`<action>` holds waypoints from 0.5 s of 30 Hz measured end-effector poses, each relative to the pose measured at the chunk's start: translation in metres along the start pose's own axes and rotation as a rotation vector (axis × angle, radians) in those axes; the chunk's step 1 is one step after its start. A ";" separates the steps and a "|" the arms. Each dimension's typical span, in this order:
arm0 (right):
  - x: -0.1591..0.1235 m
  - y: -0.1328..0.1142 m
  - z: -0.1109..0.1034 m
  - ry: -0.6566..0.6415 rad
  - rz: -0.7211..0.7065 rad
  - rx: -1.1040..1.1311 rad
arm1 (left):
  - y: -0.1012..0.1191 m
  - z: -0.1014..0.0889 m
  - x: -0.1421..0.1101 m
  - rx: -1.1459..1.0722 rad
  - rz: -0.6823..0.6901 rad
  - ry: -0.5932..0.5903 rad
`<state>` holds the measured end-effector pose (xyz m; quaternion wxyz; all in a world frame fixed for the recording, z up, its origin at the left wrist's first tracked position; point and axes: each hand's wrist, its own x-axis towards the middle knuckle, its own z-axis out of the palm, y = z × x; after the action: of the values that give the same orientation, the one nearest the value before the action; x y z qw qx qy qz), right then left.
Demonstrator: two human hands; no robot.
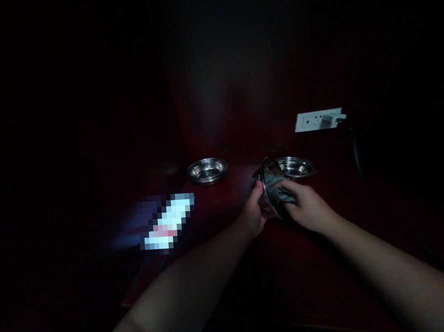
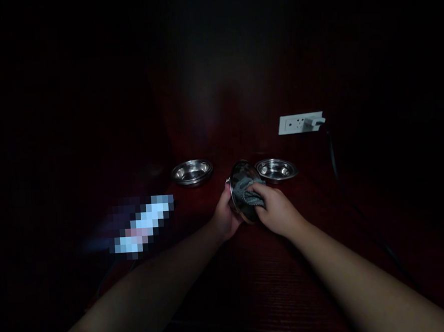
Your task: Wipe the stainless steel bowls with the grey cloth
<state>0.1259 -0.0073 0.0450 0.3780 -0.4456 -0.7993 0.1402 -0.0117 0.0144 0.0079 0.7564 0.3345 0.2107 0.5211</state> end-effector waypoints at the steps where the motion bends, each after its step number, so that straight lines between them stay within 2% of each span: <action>1: 0.000 0.000 0.000 -0.004 0.000 0.012 | 0.000 0.000 0.000 0.005 -0.001 0.002; 9: -0.001 -0.008 0.001 -0.118 -0.083 0.069 | -0.001 0.002 -0.002 0.013 0.017 0.021; 15: -0.001 -0.008 0.002 -0.161 -0.086 0.226 | -0.002 0.001 -0.002 0.015 0.017 0.005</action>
<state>0.1197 -0.0128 0.0474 0.3661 -0.3527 -0.8246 0.2483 -0.0108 0.0114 0.0069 0.7489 0.3406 0.2137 0.5267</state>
